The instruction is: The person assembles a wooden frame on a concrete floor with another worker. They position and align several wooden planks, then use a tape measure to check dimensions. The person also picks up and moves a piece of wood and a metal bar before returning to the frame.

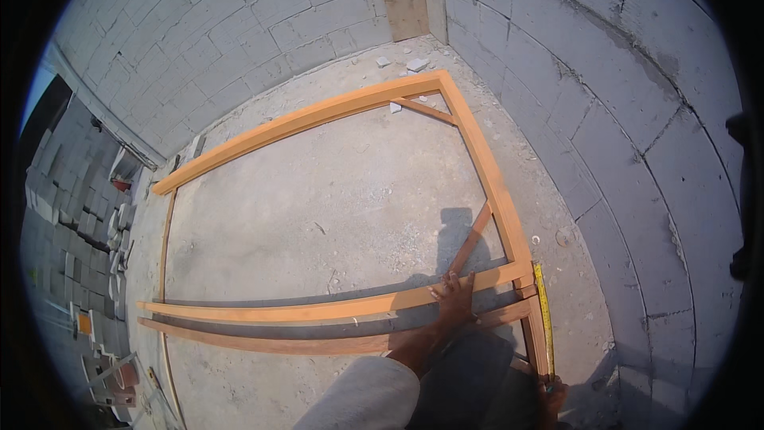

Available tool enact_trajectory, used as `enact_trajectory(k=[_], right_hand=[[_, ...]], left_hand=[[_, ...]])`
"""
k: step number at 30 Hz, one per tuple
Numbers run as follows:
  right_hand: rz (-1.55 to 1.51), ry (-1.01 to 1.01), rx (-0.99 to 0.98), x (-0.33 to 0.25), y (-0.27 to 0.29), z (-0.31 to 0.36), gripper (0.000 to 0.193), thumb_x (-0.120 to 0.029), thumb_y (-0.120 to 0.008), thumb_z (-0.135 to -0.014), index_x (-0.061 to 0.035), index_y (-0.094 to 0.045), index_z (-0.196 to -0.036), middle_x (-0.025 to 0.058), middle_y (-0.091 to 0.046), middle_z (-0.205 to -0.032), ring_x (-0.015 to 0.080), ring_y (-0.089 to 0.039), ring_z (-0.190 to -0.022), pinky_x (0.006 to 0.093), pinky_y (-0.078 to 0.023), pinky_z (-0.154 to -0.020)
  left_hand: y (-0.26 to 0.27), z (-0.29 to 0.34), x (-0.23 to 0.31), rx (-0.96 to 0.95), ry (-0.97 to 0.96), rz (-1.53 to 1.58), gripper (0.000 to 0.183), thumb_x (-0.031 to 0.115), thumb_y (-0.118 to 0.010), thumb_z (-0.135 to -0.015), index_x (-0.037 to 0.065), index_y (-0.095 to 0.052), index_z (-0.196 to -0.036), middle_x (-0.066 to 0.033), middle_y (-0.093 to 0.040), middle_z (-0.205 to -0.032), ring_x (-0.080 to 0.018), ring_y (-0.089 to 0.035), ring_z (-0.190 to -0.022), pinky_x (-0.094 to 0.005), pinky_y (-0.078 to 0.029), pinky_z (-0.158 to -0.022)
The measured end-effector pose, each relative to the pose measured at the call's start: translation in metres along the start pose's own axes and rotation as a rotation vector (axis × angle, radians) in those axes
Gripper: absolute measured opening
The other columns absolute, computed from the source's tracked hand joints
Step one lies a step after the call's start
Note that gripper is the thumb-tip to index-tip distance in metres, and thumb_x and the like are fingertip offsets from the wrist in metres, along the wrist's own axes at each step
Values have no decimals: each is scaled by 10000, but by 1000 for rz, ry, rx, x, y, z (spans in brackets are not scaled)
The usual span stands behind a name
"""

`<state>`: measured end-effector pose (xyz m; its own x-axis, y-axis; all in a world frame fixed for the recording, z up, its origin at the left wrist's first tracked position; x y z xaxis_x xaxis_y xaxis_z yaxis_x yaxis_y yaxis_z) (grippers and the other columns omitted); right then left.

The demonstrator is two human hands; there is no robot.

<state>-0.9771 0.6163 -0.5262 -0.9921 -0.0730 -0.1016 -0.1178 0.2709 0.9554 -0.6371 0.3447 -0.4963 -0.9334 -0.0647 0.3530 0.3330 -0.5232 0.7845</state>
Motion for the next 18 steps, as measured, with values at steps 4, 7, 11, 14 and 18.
enact_trajectory(k=[4,7,11,14,18], right_hand=[[-341,-762,-582,-8,16,-17,548,-517,-643,-840,-33,-675,-1095,237,-654,-1116,369,-631,-1047,470,-517,-872],[-186,-636,-687,-17,19,-25,548,-496,-638,-856,-19,-661,-1123,246,-642,-1140,374,-619,-1068,470,-505,-891],[-44,-518,-804,-11,12,-27,548,-469,-631,-877,0,-642,-1159,258,-626,-1171,382,-603,-1096,471,-489,-916],[43,-457,-883,-5,8,-28,548,-449,-625,-892,14,-627,-1186,267,-614,-1195,387,-591,-1116,471,-477,-936],[37,-468,-854,-5,8,-30,577,-471,-607,-896,0,-593,-1230,269,-605,-1213,396,-581,-1131,473,-466,-952]], left_hand=[[3,4,-1,24,8,24,1355,429,-911,-554,218,-27,-1559,-303,-61,-1566,-554,-36,-1427,-824,-95,-1000],[6,8,0,68,-3,66,1339,383,-921,-552,214,-54,-1559,-296,-77,-1566,-536,-31,-1437,-812,-109,-1014],[7,10,-1,14,25,112,1334,360,-932,-531,202,-93,-1555,-288,-87,-1566,-511,-37,-1448,-787,-123,-1040],[5,9,-3,27,33,16,1345,363,-936,-517,200,-95,-1554,-282,-83,-1567,-500,-43,-1451,-773,-130,-1053],[3,7,-4,69,23,89,1356,362,-938,-508,201,-90,-1553,-277,-80,-1568,-495,-52,-1451,-769,-137,-1055]])
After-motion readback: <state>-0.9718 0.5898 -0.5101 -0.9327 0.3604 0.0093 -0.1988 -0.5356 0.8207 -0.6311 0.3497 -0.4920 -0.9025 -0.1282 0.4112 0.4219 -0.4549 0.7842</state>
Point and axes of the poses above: each hand's wrist, its own z-axis away from the middle knuckle, its own y-axis out of the back of the hand, x = y × z, the point moved 1 cm from there along -z, towards the middle knuckle
